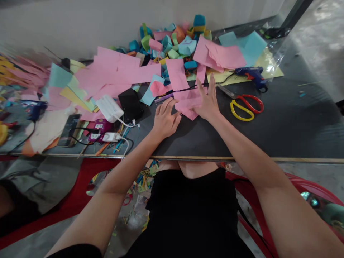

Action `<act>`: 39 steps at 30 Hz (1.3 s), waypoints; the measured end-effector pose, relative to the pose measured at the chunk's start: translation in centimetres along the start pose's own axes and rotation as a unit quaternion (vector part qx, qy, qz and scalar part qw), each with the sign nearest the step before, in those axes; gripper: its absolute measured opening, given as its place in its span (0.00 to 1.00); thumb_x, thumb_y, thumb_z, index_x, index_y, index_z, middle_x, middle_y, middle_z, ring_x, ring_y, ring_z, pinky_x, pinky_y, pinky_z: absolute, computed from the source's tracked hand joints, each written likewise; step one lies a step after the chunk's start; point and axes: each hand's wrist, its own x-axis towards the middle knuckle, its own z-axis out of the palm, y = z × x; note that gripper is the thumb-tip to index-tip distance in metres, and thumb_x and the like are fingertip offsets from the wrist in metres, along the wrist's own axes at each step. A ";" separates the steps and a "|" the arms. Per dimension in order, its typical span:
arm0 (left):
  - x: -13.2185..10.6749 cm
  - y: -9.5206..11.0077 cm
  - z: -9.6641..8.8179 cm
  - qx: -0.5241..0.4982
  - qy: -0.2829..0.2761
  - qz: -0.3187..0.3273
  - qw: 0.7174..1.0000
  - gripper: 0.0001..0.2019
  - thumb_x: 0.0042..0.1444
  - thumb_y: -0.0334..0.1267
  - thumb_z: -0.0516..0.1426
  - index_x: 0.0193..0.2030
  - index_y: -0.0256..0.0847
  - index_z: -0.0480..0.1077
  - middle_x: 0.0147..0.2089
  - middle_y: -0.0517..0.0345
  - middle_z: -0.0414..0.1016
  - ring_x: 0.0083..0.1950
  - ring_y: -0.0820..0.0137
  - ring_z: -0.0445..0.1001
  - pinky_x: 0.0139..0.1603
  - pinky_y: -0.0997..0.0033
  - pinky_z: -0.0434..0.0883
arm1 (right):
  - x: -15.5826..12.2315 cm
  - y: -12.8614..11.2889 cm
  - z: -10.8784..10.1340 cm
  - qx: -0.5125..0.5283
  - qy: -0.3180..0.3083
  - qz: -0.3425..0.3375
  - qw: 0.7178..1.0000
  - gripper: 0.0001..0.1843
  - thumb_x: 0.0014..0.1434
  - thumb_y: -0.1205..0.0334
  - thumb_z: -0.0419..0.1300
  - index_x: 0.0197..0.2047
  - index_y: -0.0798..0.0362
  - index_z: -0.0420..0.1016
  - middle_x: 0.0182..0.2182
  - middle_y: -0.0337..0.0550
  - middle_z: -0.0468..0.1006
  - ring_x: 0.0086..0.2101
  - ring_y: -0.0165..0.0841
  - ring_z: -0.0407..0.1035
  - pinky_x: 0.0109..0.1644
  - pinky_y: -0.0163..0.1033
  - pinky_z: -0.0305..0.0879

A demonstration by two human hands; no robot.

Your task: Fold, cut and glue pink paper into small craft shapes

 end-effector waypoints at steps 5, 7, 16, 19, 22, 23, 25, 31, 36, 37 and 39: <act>0.1 0.2 -0.1 0.003 -0.032 0.027 0.999 0.23 0.71 0.48 0.45 0.52 0.38 0.78 0.72 0.44 0.66 0.75 0.52 0.60 0.73 0.46 0.60 | -0.3 -1.1 -0.7 0.008 -0.030 -0.056 0.998 0.47 0.57 0.49 0.66 0.76 0.36 0.53 0.78 0.40 0.43 0.75 0.60 0.31 0.73 0.75 0.40; 0.0 0.3 -0.2 -0.001 -0.034 0.034 0.999 0.23 0.71 0.48 0.45 0.53 0.39 0.78 0.72 0.44 0.66 0.74 0.53 0.62 0.72 0.46 0.61 | -0.5 -1.8 -1.2 0.001 -0.068 -0.099 0.993 0.39 0.60 0.54 0.63 0.73 0.33 0.60 0.77 0.35 0.46 0.75 0.57 0.31 0.73 0.75 0.38; 0.1 0.6 -0.1 -0.006 -0.053 0.050 0.997 0.24 0.72 0.48 0.45 0.54 0.38 0.77 0.70 0.43 0.68 0.74 0.52 0.61 0.72 0.48 0.61 | -0.5 -2.0 -1.3 0.019 -0.126 -0.148 0.981 0.33 0.58 0.63 0.63 0.66 0.35 0.72 0.76 0.35 0.50 0.75 0.57 0.34 0.73 0.77 0.38; 0.1 0.7 0.1 -0.013 -0.059 0.065 0.996 0.24 0.72 0.48 0.45 0.56 0.37 0.77 0.70 0.42 0.68 0.74 0.52 0.61 0.73 0.48 0.61 | -0.4 -1.5 -0.7 0.019 -0.127 -0.147 0.981 0.33 0.57 0.64 0.62 0.66 0.35 0.72 0.77 0.34 0.48 0.75 0.57 0.32 0.74 0.76 0.35; 0.0 0.9 0.5 -0.007 -0.038 0.084 0.996 0.24 0.72 0.47 0.44 0.55 0.37 0.77 0.69 0.42 0.69 0.73 0.53 0.62 0.72 0.48 0.62 | -0.1 -0.7 0.3 0.031 -0.120 -0.160 0.979 0.32 0.57 0.66 0.61 0.64 0.39 0.75 0.77 0.32 0.44 0.75 0.58 0.29 0.74 0.75 0.29; -0.1 1.1 0.6 -0.006 -0.032 0.096 0.995 0.24 0.72 0.47 0.44 0.54 0.36 0.77 0.68 0.42 0.69 0.73 0.53 0.62 0.71 0.49 0.62 | 0.0 -0.5 0.6 0.036 -0.116 -0.165 0.979 0.31 0.56 0.66 0.61 0.63 0.41 0.75 0.78 0.31 0.43 0.75 0.59 0.28 0.75 0.74 0.27; -0.1 1.5 0.9 -0.011 -0.026 0.122 0.992 0.24 0.72 0.45 0.43 0.55 0.36 0.76 0.67 0.42 0.70 0.72 0.54 0.63 0.71 0.51 0.63 | 0.2 0.1 1.4 0.046 -0.105 -0.177 0.977 0.30 0.56 0.66 0.61 0.63 0.43 0.76 0.78 0.30 0.41 0.75 0.59 0.25 0.75 0.73 0.23; -0.2 2.4 1.3 -0.039 -0.024 0.145 0.988 0.22 0.72 0.44 0.44 0.54 0.36 0.76 0.66 0.44 0.70 0.73 0.57 0.62 0.73 0.54 0.61 | 0.3 0.8 2.0 0.068 -0.088 -0.202 0.973 0.29 0.56 0.65 0.62 0.61 0.42 0.77 0.78 0.27 0.42 0.75 0.58 0.22 0.75 0.72 0.20; -0.3 1.9 1.4 -0.081 -0.013 0.150 0.985 0.24 0.73 0.47 0.42 0.54 0.42 0.78 0.66 0.49 0.71 0.72 0.58 0.62 0.72 0.54 0.59 | 0.0 0.2 1.3 0.071 -0.086 -0.187 0.976 0.18 0.55 0.66 0.62 0.48 0.43 0.84 0.76 0.26 0.49 0.75 0.58 0.29 0.76 0.73 0.27; -0.3 1.8 1.5 -0.084 -0.002 0.138 0.987 0.25 0.73 0.47 0.41 0.54 0.42 0.78 0.66 0.49 0.71 0.72 0.58 0.62 0.72 0.54 0.59 | 0.0 0.1 1.3 0.067 -0.086 -0.182 0.977 0.16 0.55 0.68 0.62 0.43 0.44 0.85 0.76 0.26 0.50 0.75 0.58 0.31 0.76 0.73 0.28; -0.4 1.8 1.5 -0.078 0.015 0.117 0.990 0.27 0.74 0.48 0.40 0.53 0.41 0.78 0.66 0.47 0.71 0.72 0.57 0.62 0.70 0.54 0.60 | -0.1 -0.1 1.2 0.059 -0.085 -0.177 0.979 0.13 0.55 0.70 0.60 0.36 0.45 0.85 0.76 0.26 0.51 0.75 0.59 0.34 0.75 0.74 0.29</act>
